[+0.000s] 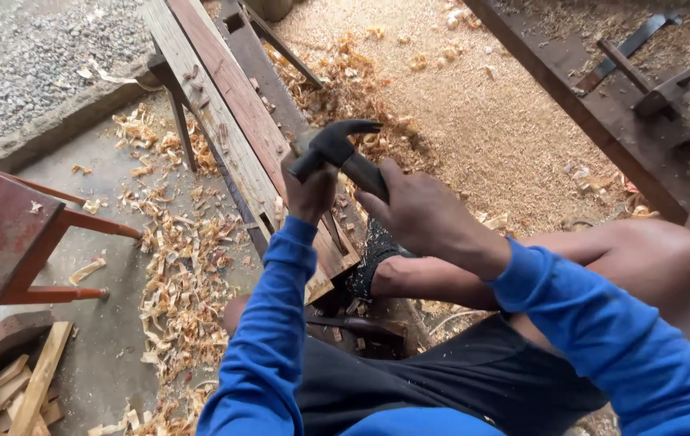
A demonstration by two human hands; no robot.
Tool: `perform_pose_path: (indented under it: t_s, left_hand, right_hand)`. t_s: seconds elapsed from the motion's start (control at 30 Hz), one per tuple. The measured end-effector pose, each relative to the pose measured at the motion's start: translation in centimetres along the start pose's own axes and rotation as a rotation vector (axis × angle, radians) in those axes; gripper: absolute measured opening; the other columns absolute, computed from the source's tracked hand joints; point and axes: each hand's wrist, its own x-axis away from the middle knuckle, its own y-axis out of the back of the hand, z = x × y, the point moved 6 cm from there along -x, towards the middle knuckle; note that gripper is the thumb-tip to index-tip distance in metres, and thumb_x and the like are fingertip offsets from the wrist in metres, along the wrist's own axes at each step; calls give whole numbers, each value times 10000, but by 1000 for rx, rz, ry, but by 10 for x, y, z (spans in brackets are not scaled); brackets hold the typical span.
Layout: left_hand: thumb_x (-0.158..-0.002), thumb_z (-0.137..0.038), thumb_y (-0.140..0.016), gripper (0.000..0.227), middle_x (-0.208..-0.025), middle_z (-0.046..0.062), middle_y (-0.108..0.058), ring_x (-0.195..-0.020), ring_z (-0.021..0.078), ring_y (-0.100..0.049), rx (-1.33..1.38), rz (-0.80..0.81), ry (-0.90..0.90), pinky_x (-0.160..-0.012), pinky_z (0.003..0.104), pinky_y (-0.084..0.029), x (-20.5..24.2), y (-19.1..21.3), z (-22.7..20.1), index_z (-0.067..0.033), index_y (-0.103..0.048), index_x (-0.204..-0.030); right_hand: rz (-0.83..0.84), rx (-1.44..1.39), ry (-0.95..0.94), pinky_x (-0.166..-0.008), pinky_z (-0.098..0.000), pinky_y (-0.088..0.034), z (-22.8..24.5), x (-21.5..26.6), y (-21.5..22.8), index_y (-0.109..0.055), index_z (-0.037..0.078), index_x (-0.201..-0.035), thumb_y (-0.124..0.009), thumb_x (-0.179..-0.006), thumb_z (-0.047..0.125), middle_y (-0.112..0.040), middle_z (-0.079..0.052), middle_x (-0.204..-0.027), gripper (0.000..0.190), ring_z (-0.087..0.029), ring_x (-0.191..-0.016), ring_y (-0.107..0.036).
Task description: Chiseling a mortise in a wooden plank using a chisel and hammer in a workshop.
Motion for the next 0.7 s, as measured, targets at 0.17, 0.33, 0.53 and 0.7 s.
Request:
perform_pose_path:
  t_s: [0.17,0.33,0.53,0.7]
  left_hand:
    - [-820,-62,-755,168,-786,8,-706,-685,80,-646,-301,-70,89,-628,277,-550,6,10,-5,-3,-676,-956]
    - [-823,-63,-770,159,-813,19,-722,-732,99,-664,-345,-69,-28,-667,297,-563,18,9,-22,-5,-693,-949]
    - [-825,-97,-798,249,-902,101,-720,-806,140,-665,-248,-111,-40,-744,312,-570,36,13,-14,13,-698,-1025]
    - [-798,-140,-780,265,-900,134,-700,-832,311,-665,-702,31,-498,-761,408,-532,64,0,-39,-38,-696,-1028]
  right_hand:
    - [-35,-67,-77,-504,-517,-464,45,-1,39,-517,18,-1057,-614,-1005,365,-619,-206,-624,364,-403,-566,-674]
    - [-149,-120,-9,-516,-513,-445,22,5,17,-477,-1,-1114,-588,-1045,335,-596,-218,-648,361,-426,-578,-648]
    - [139,56,-111,-515,-529,-448,43,19,25,-531,47,-1066,-649,-962,363,-627,-228,-656,353,-444,-611,-655]
    - [18,45,-2,-572,-536,-421,22,25,1,-532,27,-1079,-631,-1017,318,-610,-251,-729,313,-470,-665,-614]
